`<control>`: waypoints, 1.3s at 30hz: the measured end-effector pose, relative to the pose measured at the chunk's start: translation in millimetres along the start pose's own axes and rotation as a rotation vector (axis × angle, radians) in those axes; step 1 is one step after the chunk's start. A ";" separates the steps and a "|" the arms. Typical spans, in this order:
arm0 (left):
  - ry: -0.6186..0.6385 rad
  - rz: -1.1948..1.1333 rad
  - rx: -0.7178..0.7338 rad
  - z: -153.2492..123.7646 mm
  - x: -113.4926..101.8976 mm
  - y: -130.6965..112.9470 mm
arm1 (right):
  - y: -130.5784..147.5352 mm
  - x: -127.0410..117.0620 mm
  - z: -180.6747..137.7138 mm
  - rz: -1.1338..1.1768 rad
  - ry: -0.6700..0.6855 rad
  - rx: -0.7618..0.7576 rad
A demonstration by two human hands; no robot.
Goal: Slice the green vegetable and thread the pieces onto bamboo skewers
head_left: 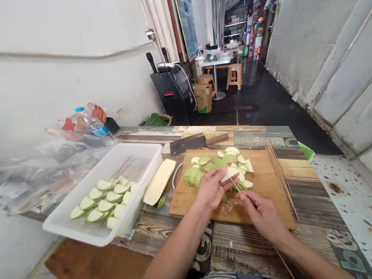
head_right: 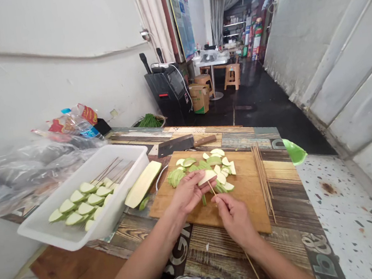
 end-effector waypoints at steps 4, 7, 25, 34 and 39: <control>0.002 -0.005 -0.017 -0.6 0.9 0.8 | -0.6 10.5 -1.9 0.492 0.202 0.253; 0.005 -0.012 -0.020 0.3 0.2 1.8 | 1.2 17.1 -2.7 0.801 0.310 0.370; 0.020 -0.032 -0.034 -0.5 3.0 6.4 | 0.5 2.3 3.0 0.087 0.034 0.078; 0.010 -0.074 -0.075 1.2 -0.4 7.5 | -0.6 19.6 0.6 0.758 0.208 0.320; 0.024 -0.091 -0.088 2.3 -2.3 8.7 | -0.7 18.2 2.3 0.762 0.200 0.325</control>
Point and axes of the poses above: each hand's wrist, its own z-axis towards the middle knuckle, its own x-axis out of the palm, y = z × x, the point moved 3 cm from there along z, towards the middle knuckle, and after that the axes turned 10 degrees about -z, right-handed, at the moved point
